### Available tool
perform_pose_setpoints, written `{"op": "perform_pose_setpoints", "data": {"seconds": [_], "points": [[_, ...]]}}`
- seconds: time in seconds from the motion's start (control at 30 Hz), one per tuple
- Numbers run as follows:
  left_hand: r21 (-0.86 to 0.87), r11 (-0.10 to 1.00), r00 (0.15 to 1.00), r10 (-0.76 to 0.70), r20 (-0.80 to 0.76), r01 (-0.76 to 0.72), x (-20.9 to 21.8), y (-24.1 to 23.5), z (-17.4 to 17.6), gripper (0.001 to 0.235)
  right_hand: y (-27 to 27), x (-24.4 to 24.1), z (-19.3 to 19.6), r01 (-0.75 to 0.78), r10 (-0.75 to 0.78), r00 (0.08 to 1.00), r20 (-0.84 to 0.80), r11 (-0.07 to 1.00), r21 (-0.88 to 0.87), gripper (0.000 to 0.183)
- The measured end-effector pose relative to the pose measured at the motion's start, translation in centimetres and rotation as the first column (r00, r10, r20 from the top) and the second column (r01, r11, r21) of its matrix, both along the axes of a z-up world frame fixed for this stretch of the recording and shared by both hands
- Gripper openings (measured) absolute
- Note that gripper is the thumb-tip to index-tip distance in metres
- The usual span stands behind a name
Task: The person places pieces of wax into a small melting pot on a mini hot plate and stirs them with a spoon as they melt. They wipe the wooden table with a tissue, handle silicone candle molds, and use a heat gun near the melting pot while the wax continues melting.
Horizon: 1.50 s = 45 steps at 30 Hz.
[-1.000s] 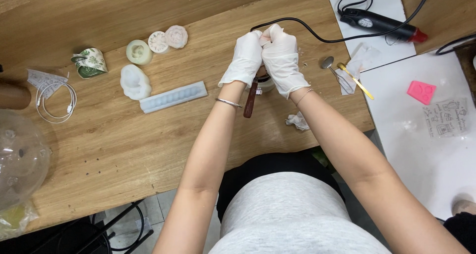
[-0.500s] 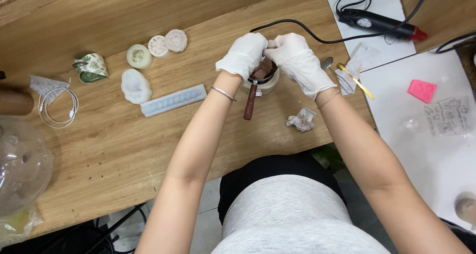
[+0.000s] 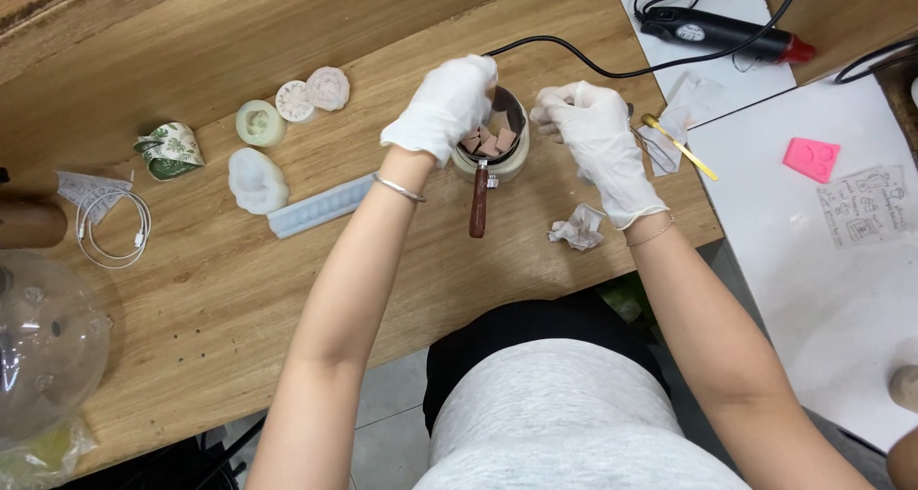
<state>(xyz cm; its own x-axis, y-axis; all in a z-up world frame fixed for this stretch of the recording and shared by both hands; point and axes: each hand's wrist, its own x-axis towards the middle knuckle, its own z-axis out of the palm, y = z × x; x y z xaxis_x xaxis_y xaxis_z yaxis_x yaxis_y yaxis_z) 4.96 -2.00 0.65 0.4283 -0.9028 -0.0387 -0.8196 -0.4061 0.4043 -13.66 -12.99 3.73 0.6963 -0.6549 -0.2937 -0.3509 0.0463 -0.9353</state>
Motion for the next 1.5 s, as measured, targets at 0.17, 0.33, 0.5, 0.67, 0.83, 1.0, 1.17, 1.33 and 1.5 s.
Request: {"op": "perform_pose_setpoints", "data": {"seconds": [0.17, 0.33, 0.5, 0.67, 0.83, 1.0, 1.17, 1.33, 1.5], "points": [[-0.196, 0.914, 0.709, 0.128, -0.694, -0.356, -2.2, 3.1, 6.4, 0.030, 0.2, 1.8, 0.1, -0.139, 0.130, 0.978, 0.165, 0.989, 0.047, 0.036], [-0.308, 0.850, 0.793, 0.190, -0.579, -0.428, -2.3, 3.3, 3.3, 0.026, 1.3, 4.5, -1.0, -0.286, 0.222, 0.932, 0.288, 0.936, 0.203, 0.030], [-0.427, 0.738, 0.829, 0.322, -0.457, -0.522, -2.4, 2.1, 0.1, 0.021, 2.8, 6.6, -0.3, -0.049, 0.054, 0.991, 0.123, 0.998, -0.041, 0.018], [-0.401, 0.683, 0.772, 0.402, -0.492, -0.611, -3.6, 2.2, 0.7, 0.019, 3.7, 6.6, 0.1, 0.052, -0.043, 0.987, 0.153, 0.997, -0.060, 0.020], [-0.408, 0.717, 0.812, 0.397, -0.427, -0.565, -3.3, 2.4, -0.4, 0.020, 2.7, 6.2, -1.4, 0.001, 0.026, 0.996, 0.083, 0.954, -0.301, 0.020], [-0.162, 0.872, 0.866, 0.403, -0.297, -0.462, -4.1, 3.1, 1.6, 0.037, 3.0, 4.1, -1.4, -0.082, 0.230, 0.963, 0.139, 0.743, -0.664, 0.029], [-0.315, 0.772, 0.782, 0.349, -0.516, -0.552, -8.1, 7.9, 4.9, 0.026, 0.6, -3.5, -0.7, 0.129, -0.008, 0.971, 0.240, 0.860, -0.493, 0.020], [-0.220, 0.514, 0.453, 0.387, -0.803, -0.829, -13.7, 14.1, 6.0, 0.022, -3.5, -12.5, -4.8, 0.353, -0.388, 0.916, -0.106, 0.902, -0.251, 0.023], [-0.034, 0.465, 0.294, 0.498, -0.816, -0.885, -18.4, 18.4, 2.2, 0.027, -4.2, -17.8, -10.7, 0.196, -0.338, 0.855, -0.393, 0.913, -0.358, 0.027]]}}
